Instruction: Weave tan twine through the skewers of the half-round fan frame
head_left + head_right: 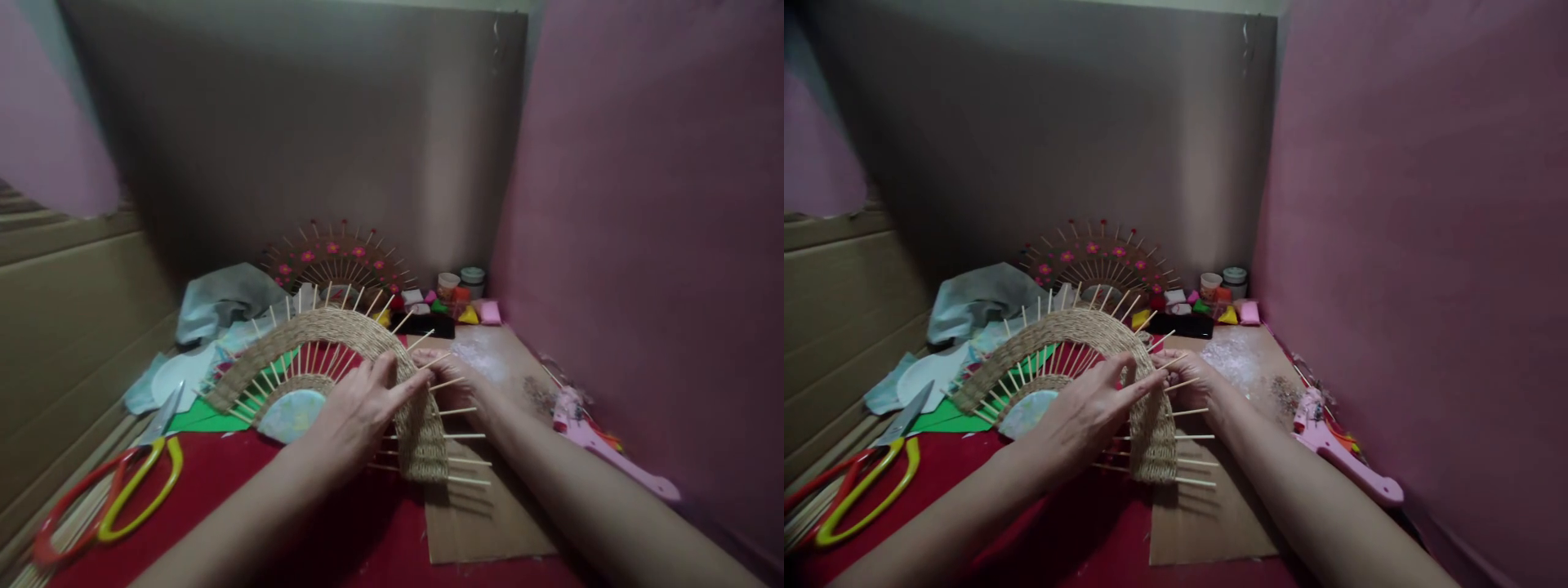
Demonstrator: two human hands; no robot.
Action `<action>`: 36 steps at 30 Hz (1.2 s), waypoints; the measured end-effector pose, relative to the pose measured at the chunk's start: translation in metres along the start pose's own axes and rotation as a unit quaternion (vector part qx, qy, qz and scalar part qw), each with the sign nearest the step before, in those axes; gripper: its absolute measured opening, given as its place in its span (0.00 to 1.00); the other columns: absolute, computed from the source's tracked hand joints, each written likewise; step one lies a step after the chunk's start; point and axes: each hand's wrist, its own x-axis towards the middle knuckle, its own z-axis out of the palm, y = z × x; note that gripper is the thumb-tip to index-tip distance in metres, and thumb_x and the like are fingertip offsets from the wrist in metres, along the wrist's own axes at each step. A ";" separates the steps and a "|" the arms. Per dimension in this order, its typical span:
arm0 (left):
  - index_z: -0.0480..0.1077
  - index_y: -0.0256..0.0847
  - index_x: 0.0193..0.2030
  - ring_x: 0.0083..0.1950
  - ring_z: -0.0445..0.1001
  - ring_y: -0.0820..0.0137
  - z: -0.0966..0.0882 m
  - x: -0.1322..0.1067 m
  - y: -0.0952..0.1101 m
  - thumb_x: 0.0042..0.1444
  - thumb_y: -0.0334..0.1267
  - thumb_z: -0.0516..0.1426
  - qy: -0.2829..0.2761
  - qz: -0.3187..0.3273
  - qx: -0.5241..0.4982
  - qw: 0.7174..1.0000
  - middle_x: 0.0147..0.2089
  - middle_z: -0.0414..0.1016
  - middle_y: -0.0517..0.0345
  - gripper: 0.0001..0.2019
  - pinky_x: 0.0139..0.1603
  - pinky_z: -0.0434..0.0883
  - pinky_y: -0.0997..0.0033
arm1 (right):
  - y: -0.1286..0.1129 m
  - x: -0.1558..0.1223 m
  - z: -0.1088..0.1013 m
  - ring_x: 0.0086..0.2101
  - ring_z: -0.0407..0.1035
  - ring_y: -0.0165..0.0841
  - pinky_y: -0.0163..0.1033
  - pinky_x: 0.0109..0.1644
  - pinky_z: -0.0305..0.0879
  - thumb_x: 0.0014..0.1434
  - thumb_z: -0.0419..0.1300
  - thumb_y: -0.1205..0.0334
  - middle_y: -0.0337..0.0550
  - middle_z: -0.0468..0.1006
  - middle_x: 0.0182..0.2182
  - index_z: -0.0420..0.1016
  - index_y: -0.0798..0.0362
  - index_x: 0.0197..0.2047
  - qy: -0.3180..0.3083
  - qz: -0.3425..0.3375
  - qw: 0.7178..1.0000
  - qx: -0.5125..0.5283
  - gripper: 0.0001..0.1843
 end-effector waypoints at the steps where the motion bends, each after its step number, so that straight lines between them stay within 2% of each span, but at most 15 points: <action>1: 0.51 0.58 0.63 0.44 0.62 0.62 0.000 -0.001 0.000 0.58 0.27 0.44 -0.006 0.001 -0.017 1.000 0.55 0.57 0.46 0.28 0.44 0.62 0.59 | -0.001 0.000 -0.001 0.19 0.62 0.26 0.32 0.23 0.58 0.48 0.62 0.61 0.37 0.68 0.17 0.70 0.55 0.26 0.010 0.000 1.000 0.012 0.07; 3: 0.51 0.57 0.63 0.45 0.63 0.62 -0.003 -0.004 0.001 0.59 0.28 0.43 -0.011 0.003 -0.047 0.999 0.55 0.57 0.46 0.27 0.44 0.63 0.59 | -0.007 -0.001 -0.004 0.17 0.59 0.23 0.30 0.21 0.55 0.45 0.64 0.63 0.34 0.66 0.15 0.69 0.56 0.24 0.021 -0.002 0.999 0.025 0.08; 5: 0.50 0.57 0.63 0.45 0.63 0.64 -0.007 -0.007 0.004 0.59 0.28 0.43 -0.013 0.003 -0.067 0.998 0.55 0.56 0.47 0.27 0.45 0.64 0.60 | -0.016 -0.004 -0.011 0.16 0.59 0.22 0.29 0.21 0.54 0.42 0.66 0.66 0.33 0.66 0.15 0.70 0.57 0.25 0.005 0.000 1.000 -0.016 0.07; 7: 0.50 0.58 0.63 0.46 0.63 0.64 -0.011 -0.010 0.008 0.59 0.28 0.44 -0.014 0.001 -0.072 0.997 0.55 0.56 0.48 0.27 0.45 0.65 0.61 | -0.029 -0.009 -0.019 0.20 0.62 0.23 0.30 0.23 0.57 0.40 0.66 0.69 0.36 0.73 0.22 0.74 0.56 0.31 -0.030 -0.005 0.994 -0.106 0.11; 9: 0.49 0.59 0.63 0.47 0.63 0.64 -0.014 -0.013 0.012 0.59 0.29 0.46 -0.019 -0.001 -0.072 0.997 0.54 0.55 0.48 0.28 0.44 0.66 0.63 | -0.041 -0.014 -0.026 0.24 0.65 0.26 0.33 0.28 0.60 0.42 0.65 0.68 0.41 0.76 0.28 0.77 0.55 0.34 -0.050 -0.028 0.978 -0.199 0.12; 12: 0.50 0.59 0.63 0.46 0.64 0.65 -0.014 -0.017 0.016 0.58 0.28 0.47 -0.034 -0.002 -0.083 0.996 0.53 0.56 0.48 0.29 0.42 0.66 0.65 | -0.055 -0.019 -0.031 0.24 0.63 0.26 0.32 0.27 0.58 0.43 0.63 0.69 0.39 0.75 0.24 0.79 0.53 0.30 -0.004 -0.069 0.929 -0.364 0.08; 14: 0.51 0.58 0.63 0.44 0.64 0.65 -0.012 -0.018 0.018 0.58 0.27 0.47 -0.039 -0.003 -0.091 0.995 0.52 0.57 0.48 0.28 0.41 0.66 0.65 | -0.059 -0.020 -0.032 0.22 0.61 0.26 0.32 0.25 0.55 0.43 0.61 0.70 0.38 0.74 0.21 0.79 0.53 0.28 0.041 -0.087 0.903 -0.418 0.07; 15: 0.52 0.58 0.62 0.44 0.64 0.65 -0.012 -0.019 0.019 0.58 0.28 0.46 -0.041 -0.004 -0.095 0.995 0.52 0.58 0.48 0.27 0.41 0.66 0.64 | -0.061 -0.020 -0.033 0.22 0.60 0.25 0.32 0.25 0.55 0.44 0.61 0.69 0.38 0.73 0.20 0.79 0.54 0.28 0.058 -0.095 0.900 -0.422 0.06; 18: 0.54 0.59 0.61 0.45 0.64 0.64 -0.011 -0.019 0.022 0.59 0.30 0.46 -0.039 -0.007 -0.120 0.992 0.52 0.59 0.48 0.25 0.43 0.65 0.63 | -0.062 -0.018 -0.036 0.22 0.61 0.25 0.32 0.25 0.55 0.45 0.61 0.66 0.39 0.73 0.21 0.78 0.56 0.30 0.070 -0.106 0.923 -0.362 0.07; 21: 0.56 0.59 0.60 0.46 0.64 0.63 -0.010 -0.018 0.024 0.59 0.31 0.46 -0.037 -0.008 -0.158 0.987 0.52 0.60 0.49 0.24 0.45 0.65 0.63 | -0.060 -0.014 -0.041 0.19 0.58 0.23 0.32 0.23 0.55 0.43 0.62 0.66 0.37 0.69 0.17 0.76 0.59 0.28 0.027 -0.051 0.963 -0.262 0.06; 24: 0.58 0.58 0.59 0.47 0.64 0.62 -0.009 -0.017 0.026 0.59 0.33 0.46 -0.049 -0.012 -0.175 0.983 0.52 0.62 0.48 0.22 0.45 0.64 0.63 | -0.058 -0.011 -0.043 0.17 0.55 0.21 0.30 0.23 0.53 0.43 0.61 0.69 0.33 0.64 0.15 0.73 0.59 0.26 -0.027 -0.002 0.986 -0.166 0.03; 28: 0.58 0.58 0.59 0.46 0.65 0.62 -0.009 -0.017 0.027 0.60 0.35 0.45 -0.056 -0.013 -0.179 0.982 0.53 0.62 0.47 0.21 0.44 0.64 0.65 | -0.059 -0.013 -0.041 0.18 0.57 0.22 0.31 0.25 0.54 0.45 0.60 0.69 0.34 0.65 0.17 0.69 0.57 0.26 -0.072 -0.024 0.992 -0.101 0.02; 32: 0.57 0.58 0.60 0.46 0.65 0.62 -0.008 -0.019 0.027 0.60 0.34 0.45 -0.072 -0.016 -0.172 0.982 0.54 0.60 0.46 0.22 0.44 0.63 0.65 | -0.059 -0.014 -0.039 0.18 0.55 0.22 0.31 0.23 0.50 0.44 0.59 0.69 0.32 0.62 0.15 0.68 0.57 0.25 -0.052 -0.064 0.994 -0.068 0.03; 36: 0.58 0.57 0.60 0.47 0.65 0.60 -0.006 -0.020 0.026 0.59 0.32 0.45 -0.061 -0.012 -0.175 0.983 0.54 0.61 0.46 0.23 0.44 0.62 0.64 | -0.059 -0.010 -0.032 0.17 0.51 0.21 0.30 0.22 0.47 0.43 0.59 0.70 0.31 0.58 0.14 0.67 0.57 0.23 -0.047 -0.047 0.998 -0.006 0.03</action>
